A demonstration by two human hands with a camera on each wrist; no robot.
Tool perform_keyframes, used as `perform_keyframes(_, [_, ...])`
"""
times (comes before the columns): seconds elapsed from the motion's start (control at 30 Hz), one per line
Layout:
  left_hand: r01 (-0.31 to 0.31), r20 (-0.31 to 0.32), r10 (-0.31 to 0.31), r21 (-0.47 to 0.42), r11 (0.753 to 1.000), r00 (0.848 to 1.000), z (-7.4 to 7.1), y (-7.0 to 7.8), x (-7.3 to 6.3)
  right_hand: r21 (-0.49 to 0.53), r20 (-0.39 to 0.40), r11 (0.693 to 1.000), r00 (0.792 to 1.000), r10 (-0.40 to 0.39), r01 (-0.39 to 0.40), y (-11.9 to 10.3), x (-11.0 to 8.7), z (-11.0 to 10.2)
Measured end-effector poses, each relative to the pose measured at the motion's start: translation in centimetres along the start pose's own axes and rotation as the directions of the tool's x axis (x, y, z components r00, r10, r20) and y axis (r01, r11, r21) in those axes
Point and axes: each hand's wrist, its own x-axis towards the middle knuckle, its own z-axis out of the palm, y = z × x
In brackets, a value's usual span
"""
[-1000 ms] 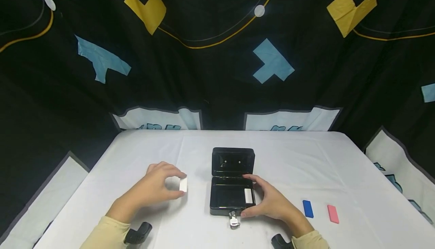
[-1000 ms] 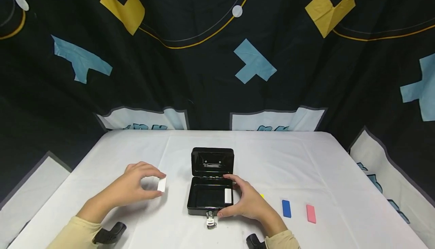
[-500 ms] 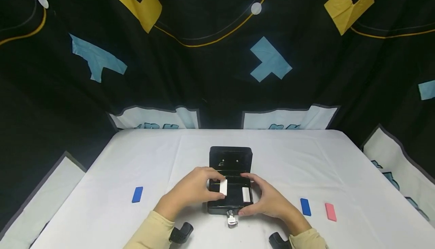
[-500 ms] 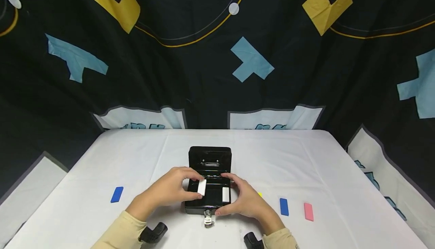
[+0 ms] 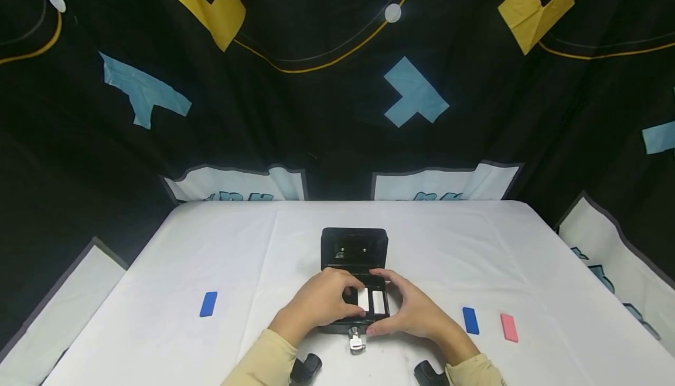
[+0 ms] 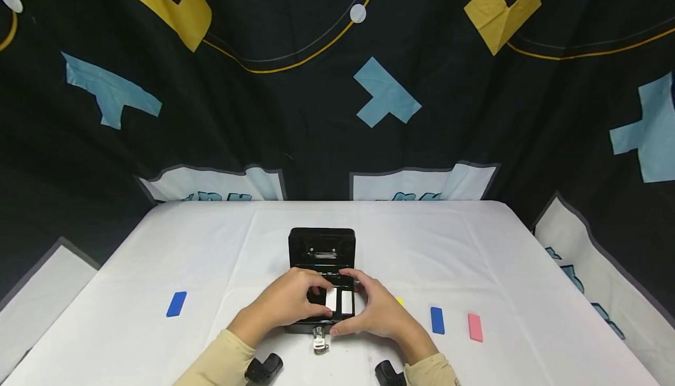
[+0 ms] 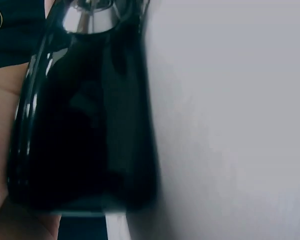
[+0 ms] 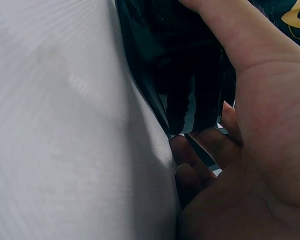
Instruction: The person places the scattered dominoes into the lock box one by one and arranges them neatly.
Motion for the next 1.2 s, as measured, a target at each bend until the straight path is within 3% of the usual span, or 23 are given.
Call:
perform_keyframes(0.57, [-0.005,-0.004,0.006,0.051,0.999,1.0,0.7,0.6,0.3,-0.02,-0.002,1.0,1.0,0.008,-0.008,0.1,0.0,0.2])
perform_keyframes(0.8, [-0.032,-0.037,0.029,-0.076,0.997,0.999,0.1,0.3,-0.2,-0.017,-0.003,1.0,1.0,0.015,-0.015,0.1,-0.1,0.2])
perform_keyframes(1.0, [-0.084,-0.087,0.068,-0.196,0.977,0.994,-1.2,-0.4,-1.1,-0.007,-0.017,0.999,0.999,0.041,-0.041,0.0,0.0,0.2])
perform_keyframes(1.2, [-0.087,-0.08,0.068,-0.268,0.959,0.994,-2.0,-1.1,-1.9,-0.008,-0.019,0.999,0.999,0.043,-0.043,-0.2,-0.1,0.2])
